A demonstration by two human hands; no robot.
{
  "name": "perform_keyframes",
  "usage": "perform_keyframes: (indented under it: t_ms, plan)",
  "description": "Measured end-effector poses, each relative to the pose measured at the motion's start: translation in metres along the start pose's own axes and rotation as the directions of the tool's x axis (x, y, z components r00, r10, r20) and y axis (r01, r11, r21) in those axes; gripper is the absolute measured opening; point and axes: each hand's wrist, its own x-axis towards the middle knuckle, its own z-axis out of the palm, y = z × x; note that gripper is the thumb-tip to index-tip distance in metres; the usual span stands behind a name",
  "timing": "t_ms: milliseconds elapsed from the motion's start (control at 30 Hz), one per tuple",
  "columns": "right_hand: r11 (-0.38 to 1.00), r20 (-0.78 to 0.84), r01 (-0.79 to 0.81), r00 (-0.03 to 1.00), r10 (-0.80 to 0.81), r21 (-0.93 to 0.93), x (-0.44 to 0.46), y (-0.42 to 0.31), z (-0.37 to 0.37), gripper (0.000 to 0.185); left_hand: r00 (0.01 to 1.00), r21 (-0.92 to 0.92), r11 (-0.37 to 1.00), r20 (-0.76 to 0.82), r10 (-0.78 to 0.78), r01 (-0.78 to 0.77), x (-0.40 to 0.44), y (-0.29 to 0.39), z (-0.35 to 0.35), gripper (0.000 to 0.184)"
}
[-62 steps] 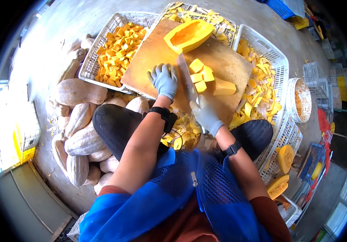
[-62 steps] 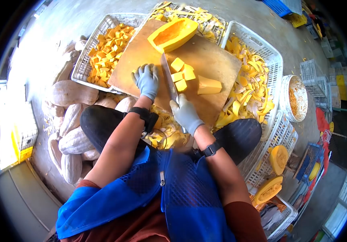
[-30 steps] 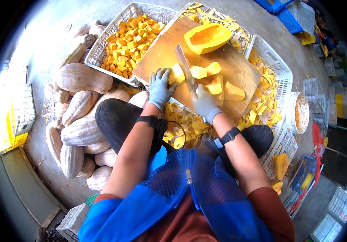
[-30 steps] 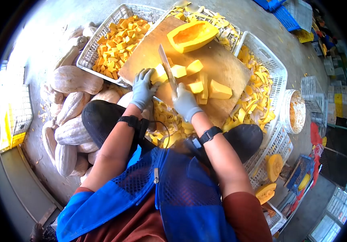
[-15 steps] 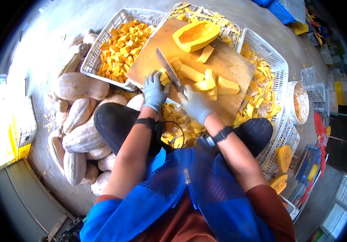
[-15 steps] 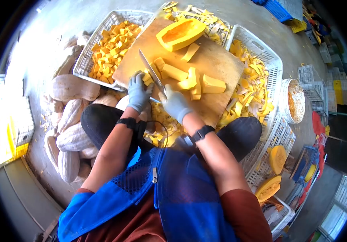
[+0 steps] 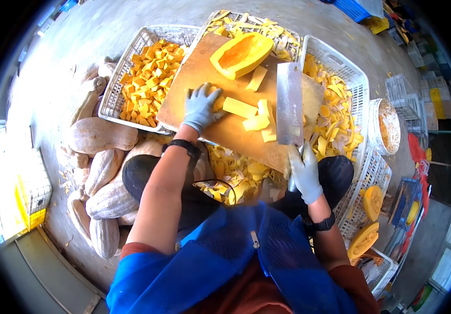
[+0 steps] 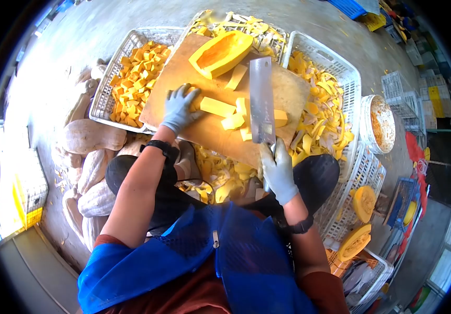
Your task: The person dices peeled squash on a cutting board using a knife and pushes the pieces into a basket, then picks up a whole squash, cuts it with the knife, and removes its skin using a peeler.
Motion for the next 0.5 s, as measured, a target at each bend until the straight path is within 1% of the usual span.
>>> perform_keyframes:
  t_ms: [33, 67, 100, 133, 167, 233, 267, 300, 333, 367, 433, 467, 500]
  plan:
    - [0.999, -0.027, 0.028, 0.999, -0.029, -0.036, -0.004, 0.003, -0.006, 0.016, 1.000, 0.010, 1.000, 0.025, -0.011, 0.011, 0.002, -0.007, -0.002, 0.060]
    - [0.996, -0.052, 0.056, 0.997, -0.060, -0.071, -0.007, 0.009, -0.011, 0.015, 1.000, 0.023, 1.000, 0.012, -0.011, 0.011, 0.007, -0.021, -0.006, 0.062]
    - [0.991, -0.077, 0.087, 0.992, -0.095, -0.105, -0.009, 0.013, -0.016, 0.014, 0.981, 0.096, 0.988, 0.143, -0.131, 0.118, 0.019, -0.028, -0.029, 0.063]
    - [0.996, -0.090, 0.046, 0.995, -0.052, -0.075, -0.012, 0.016, -0.022, 0.012, 0.980, 0.254, 0.953, 0.071, -0.187, 0.164, 0.027, -0.046, -0.032, 0.062]
    - [0.997, -0.097, 0.036, 0.994, -0.043, -0.075, -0.016, 0.016, -0.025, 0.012, 0.965, 0.441, 0.863, -0.193, -0.176, 0.246, 0.031, -0.055, -0.030, 0.058]
    - [0.997, -0.104, 0.009, 0.994, -0.017, -0.074, -0.021, 0.017, -0.030, 0.013, 0.956, 0.361, 0.896, -0.230, -0.183, 0.258, 0.042, -0.049, -0.047, 0.055]
    - [0.995, -0.105, 0.016, 0.994, -0.026, -0.094, -0.022, 0.021, -0.030, 0.013, 0.984, 0.152, 0.977, -0.115, -0.134, 0.151, 0.044, -0.033, -0.053, 0.052]
    - [0.993, -0.108, 0.020, 0.994, -0.032, -0.115, -0.020, 0.025, -0.029, 0.013, 0.997, -0.138, 0.990, 0.076, -0.018, 0.028, 0.045, -0.019, -0.052, 0.050]
    - [0.990, -0.107, 0.028, 0.993, -0.044, -0.140, -0.017, 0.027, -0.028, 0.013, 0.975, -0.211, 0.959, 0.078, 0.207, -0.187, 0.040, -0.007, -0.037, 0.050]
    - [0.995, -0.080, 0.007, 0.997, -0.015, -0.095, -0.018, 0.024, -0.027, 0.013, 0.906, -0.281, 0.878, 0.060, 0.420, -0.388, 0.033, 0.004, -0.022, 0.051]
    - [0.999, -0.011, -0.047, 0.999, 0.047, -0.010, -0.023, 0.010, -0.020, 0.013, 0.934, -0.220, 0.924, 0.105, 0.343, -0.314, 0.014, 0.039, -0.021, 0.053]
    - [0.997, -0.021, -0.010, 1.000, 0.009, -0.072, -0.023, 0.012, -0.019, 0.012, 0.943, -0.260, 0.926, 0.117, 0.313, -0.275, 0.010, 0.035, 0.000, 0.061]
    - [0.998, -0.014, -0.025, 1.000, 0.024, -0.059, -0.026, 0.013, -0.018, 0.012, 0.963, -0.233, 0.950, 0.124, 0.240, -0.207, 0.004, 0.034, 0.013, 0.064]
